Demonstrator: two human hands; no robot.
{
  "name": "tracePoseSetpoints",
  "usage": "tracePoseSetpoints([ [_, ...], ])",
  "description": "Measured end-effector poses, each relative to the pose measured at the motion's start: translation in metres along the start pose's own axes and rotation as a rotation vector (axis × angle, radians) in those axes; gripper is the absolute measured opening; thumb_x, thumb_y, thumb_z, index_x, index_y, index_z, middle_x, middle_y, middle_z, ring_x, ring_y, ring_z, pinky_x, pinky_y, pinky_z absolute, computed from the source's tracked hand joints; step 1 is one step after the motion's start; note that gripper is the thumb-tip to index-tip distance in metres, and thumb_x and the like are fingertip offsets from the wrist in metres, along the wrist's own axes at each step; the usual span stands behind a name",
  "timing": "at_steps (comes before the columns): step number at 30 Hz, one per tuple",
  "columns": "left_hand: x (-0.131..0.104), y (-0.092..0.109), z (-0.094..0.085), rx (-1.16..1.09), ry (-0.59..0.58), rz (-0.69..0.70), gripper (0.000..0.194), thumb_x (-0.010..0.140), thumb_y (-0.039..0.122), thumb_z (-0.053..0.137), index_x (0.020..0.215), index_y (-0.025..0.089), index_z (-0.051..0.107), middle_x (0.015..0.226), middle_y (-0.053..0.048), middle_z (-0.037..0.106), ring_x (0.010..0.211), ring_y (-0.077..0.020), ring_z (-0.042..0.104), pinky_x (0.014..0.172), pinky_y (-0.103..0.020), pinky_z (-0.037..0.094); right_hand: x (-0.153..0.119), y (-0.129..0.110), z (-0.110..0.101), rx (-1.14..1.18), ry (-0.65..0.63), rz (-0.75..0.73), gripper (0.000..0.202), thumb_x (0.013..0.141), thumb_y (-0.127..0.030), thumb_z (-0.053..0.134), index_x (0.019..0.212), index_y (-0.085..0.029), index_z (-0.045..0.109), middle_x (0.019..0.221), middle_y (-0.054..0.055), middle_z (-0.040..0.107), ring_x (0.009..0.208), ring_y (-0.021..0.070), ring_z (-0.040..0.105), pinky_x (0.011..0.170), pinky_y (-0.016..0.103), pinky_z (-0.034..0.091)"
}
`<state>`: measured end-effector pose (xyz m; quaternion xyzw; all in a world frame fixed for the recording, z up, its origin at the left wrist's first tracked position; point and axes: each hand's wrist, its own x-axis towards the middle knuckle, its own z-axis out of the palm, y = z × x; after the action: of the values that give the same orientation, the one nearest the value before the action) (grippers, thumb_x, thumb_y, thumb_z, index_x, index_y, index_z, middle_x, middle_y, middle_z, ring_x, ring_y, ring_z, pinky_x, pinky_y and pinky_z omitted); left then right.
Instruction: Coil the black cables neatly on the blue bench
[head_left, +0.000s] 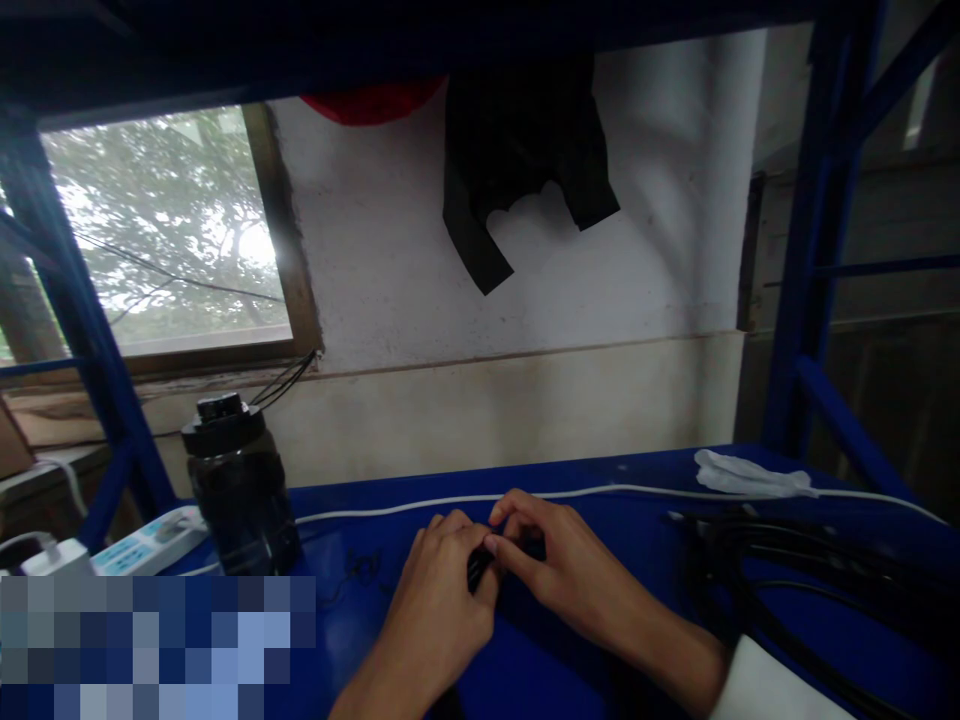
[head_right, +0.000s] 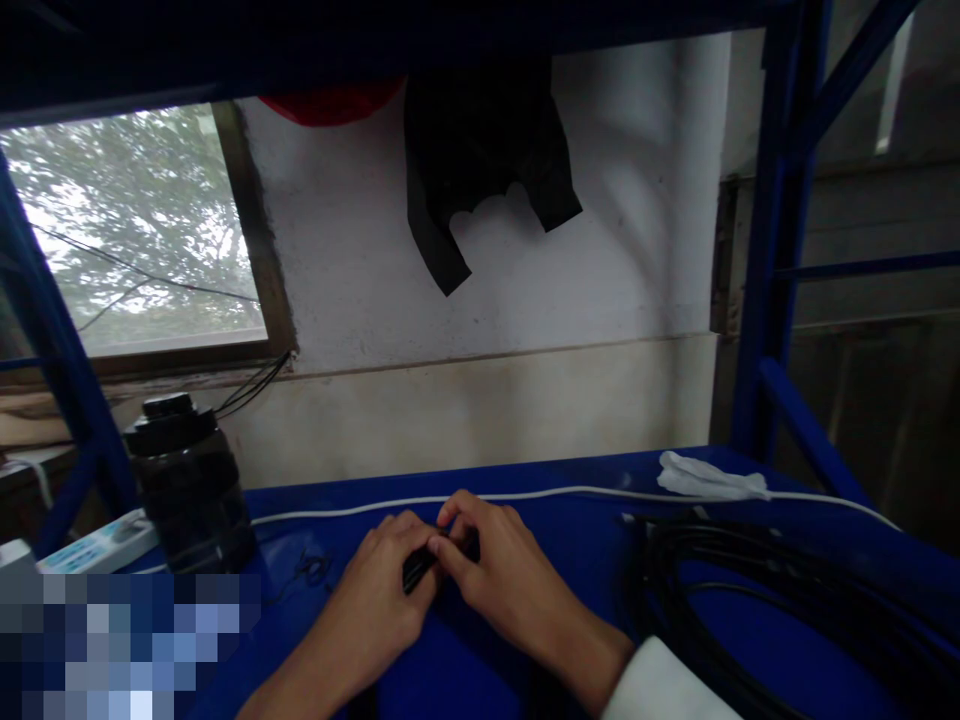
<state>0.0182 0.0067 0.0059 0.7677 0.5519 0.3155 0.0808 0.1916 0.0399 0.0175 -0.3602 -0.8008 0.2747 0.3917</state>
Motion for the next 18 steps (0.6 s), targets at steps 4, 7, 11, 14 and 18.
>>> tracePoseSetpoints([
  [4, 0.0003, -0.004, 0.003, 0.021, -0.019, -0.003, 0.016, 0.089, 0.01, 0.06, 0.097, 0.019, 0.071, 0.101, -0.008, 0.071, 0.101, -0.0287, 0.061, 0.09, -0.045, 0.045, 0.0004, -0.0013, -0.0003, 0.028, -0.014, -0.023, 0.008, 0.098, -0.02, 0.065, 0.092, -0.02, 0.071, 0.082, 0.0, 0.075, 0.075, 0.0168, 0.069, 0.07, 0.027, 0.046],
  [7, 0.0002, -0.0057, 0.0043, 0.062, -0.028, 0.002, 0.018, 0.092, 0.011, 0.057, 0.1, 0.019, 0.07, 0.104, -0.008, 0.072, 0.103, -0.0291, 0.062, 0.094, -0.047, 0.045, 0.0011, -0.0011, -0.0001, 0.03, 0.001, -0.041, 0.01, 0.098, -0.02, 0.066, 0.092, -0.02, 0.073, 0.083, 0.0, 0.076, 0.077, 0.0168, 0.069, 0.072, 0.026, 0.047],
  [11, -0.0026, -0.004, 0.0031, 0.144, -0.058, 0.002, 0.028, 0.094, 0.01, 0.051, 0.113, 0.019, 0.07, 0.121, -0.012, 0.073, 0.115, -0.0317, 0.062, 0.102, -0.05, 0.044, 0.0019, -0.0022, -0.0006, 0.057, -0.002, -0.045, 0.011, 0.098, -0.02, 0.066, 0.09, -0.02, 0.074, 0.082, -0.001, 0.076, 0.075, 0.0164, 0.069, 0.071, 0.026, 0.048],
  [14, -0.0044, -0.0016, 0.0008, 0.193, -0.082, 0.002, 0.034, 0.094, 0.008, 0.046, 0.118, 0.018, 0.068, 0.126, -0.014, 0.072, 0.118, -0.0329, 0.063, 0.104, -0.051, 0.045, 0.0022, -0.0048, -0.0011, 0.076, 0.01, -0.046, 0.01, 0.097, -0.018, 0.068, 0.09, -0.02, 0.074, 0.081, -0.001, 0.077, 0.075, 0.0163, 0.07, 0.071, 0.025, 0.05],
  [18, -0.0039, 0.001, -0.0014, 0.183, -0.073, 0.01, 0.035, 0.094, 0.006, 0.043, 0.117, 0.018, 0.067, 0.123, -0.014, 0.072, 0.117, -0.0316, 0.065, 0.103, -0.049, 0.047, 0.0021, -0.0063, -0.0013, 0.11, 0.022, -0.052, 0.009, 0.095, -0.016, 0.069, 0.092, -0.021, 0.076, 0.084, -0.001, 0.078, 0.077, 0.0167, 0.072, 0.073, 0.025, 0.052],
])
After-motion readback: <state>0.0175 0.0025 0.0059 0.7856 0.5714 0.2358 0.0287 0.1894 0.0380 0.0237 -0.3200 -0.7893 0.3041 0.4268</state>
